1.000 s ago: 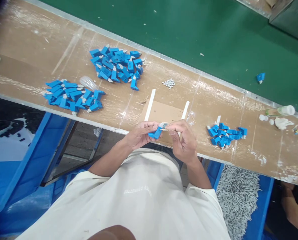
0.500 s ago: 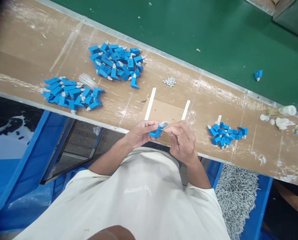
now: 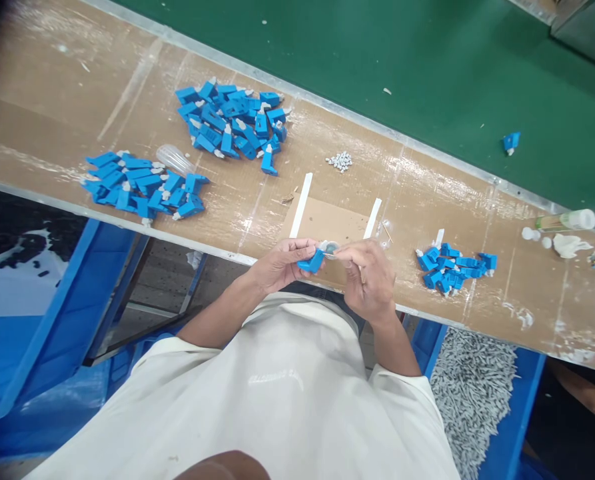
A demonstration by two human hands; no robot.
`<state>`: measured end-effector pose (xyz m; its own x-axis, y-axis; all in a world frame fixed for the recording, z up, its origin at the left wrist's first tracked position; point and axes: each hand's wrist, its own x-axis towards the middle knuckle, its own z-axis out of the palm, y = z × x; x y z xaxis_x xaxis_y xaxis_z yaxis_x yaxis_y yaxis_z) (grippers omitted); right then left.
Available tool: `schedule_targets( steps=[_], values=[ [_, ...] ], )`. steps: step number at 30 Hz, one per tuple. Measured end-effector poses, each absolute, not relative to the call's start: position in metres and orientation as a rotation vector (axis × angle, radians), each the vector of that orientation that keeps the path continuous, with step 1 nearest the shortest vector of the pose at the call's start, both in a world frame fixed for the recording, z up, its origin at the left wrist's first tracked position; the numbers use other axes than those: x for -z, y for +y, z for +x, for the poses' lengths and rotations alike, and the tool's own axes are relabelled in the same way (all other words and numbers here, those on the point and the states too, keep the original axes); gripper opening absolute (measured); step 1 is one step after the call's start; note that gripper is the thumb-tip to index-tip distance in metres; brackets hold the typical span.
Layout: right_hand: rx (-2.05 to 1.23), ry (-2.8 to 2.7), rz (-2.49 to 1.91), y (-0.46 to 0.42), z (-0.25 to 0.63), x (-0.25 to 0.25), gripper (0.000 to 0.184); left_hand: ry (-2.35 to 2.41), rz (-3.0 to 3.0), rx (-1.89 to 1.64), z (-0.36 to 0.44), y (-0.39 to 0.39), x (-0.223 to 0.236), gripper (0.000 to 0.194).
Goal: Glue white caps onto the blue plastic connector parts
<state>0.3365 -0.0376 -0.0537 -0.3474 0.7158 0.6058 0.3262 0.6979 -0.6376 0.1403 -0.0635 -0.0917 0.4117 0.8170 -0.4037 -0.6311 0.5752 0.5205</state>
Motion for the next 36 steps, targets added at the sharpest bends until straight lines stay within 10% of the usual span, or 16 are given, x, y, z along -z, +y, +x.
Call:
schedule_targets(
  steps=[15,36],
  values=[
    [-0.694,-2.038,-1.263,0.008,0.362,0.091,0.037,0.679,0.131,-1.137,0.113,-0.058,0.113,0.024],
    [-0.36,-2.466,-1.469,0.172,0.306,0.105,0.023,0.528,0.199,-1.123,0.117,-0.059,0.125,0.043]
  ],
)
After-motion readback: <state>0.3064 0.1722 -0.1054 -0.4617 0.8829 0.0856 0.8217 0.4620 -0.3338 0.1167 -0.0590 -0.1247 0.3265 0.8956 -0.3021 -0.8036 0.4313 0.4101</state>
